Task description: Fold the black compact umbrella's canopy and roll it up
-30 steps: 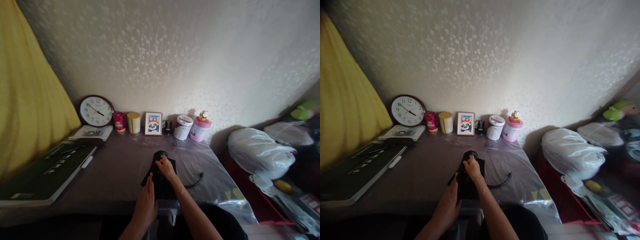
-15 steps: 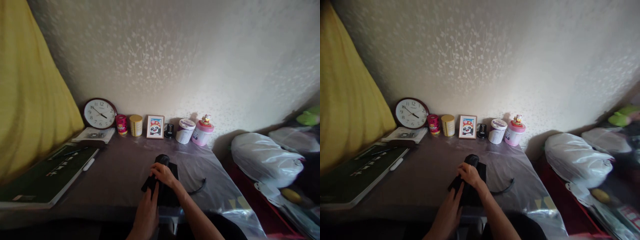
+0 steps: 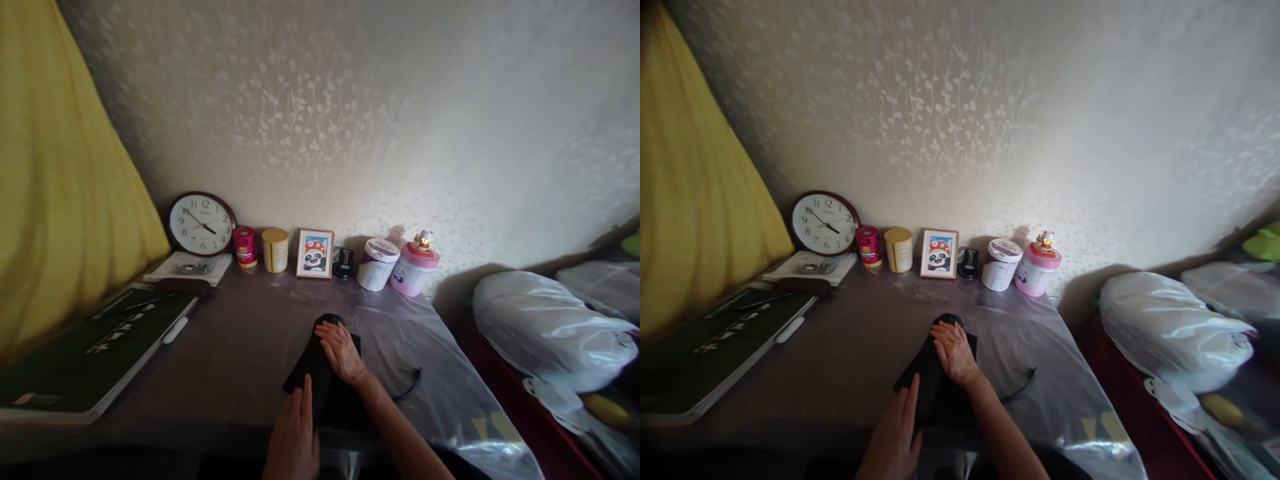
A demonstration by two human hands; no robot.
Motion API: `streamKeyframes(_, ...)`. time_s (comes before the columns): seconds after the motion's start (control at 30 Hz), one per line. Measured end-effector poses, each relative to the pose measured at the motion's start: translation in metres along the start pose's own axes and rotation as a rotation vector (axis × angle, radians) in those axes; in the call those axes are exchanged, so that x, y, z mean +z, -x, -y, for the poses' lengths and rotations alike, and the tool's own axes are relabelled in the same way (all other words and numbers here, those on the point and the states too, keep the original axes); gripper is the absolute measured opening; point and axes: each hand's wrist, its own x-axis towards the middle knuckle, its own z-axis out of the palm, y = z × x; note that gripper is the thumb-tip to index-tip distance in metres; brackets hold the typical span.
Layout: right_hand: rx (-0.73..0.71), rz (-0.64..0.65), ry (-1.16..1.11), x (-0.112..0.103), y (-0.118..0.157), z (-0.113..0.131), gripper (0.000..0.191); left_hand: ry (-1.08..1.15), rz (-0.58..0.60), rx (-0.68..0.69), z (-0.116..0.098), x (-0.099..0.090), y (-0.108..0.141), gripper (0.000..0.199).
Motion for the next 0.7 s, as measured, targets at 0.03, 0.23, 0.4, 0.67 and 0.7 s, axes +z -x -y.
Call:
streamKeyframes(0.03,0.032,-0.005,-0.002,0.003,-0.008,-0.009,0.033,-0.005,0.019,-0.005,0.0,-0.002,-0.001,0.076)
streamKeyframes(0.23,0.386,0.044,-0.109,0.007,-0.044,-0.041,0.027,-0.024,0.045,-0.029,-0.004,-0.009,-0.002,0.073)
streamKeyframes(0.4,0.653,-0.089,-0.096,-0.015,-0.025,-0.055,0.024,-0.002,-0.003,-0.032,-0.006,-0.009,0.001,0.069)
streamKeyframes(0.67,0.921,-0.115,-0.321,-0.029,0.036,-0.048,0.036,-0.014,-0.158,0.037,-0.003,-0.004,0.006,0.069)
streamKeyframes(0.7,0.925,-0.112,-0.356,-0.028,0.038,-0.043,0.036,-0.021,-0.168,0.046,-0.003,-0.004,0.006,0.069)
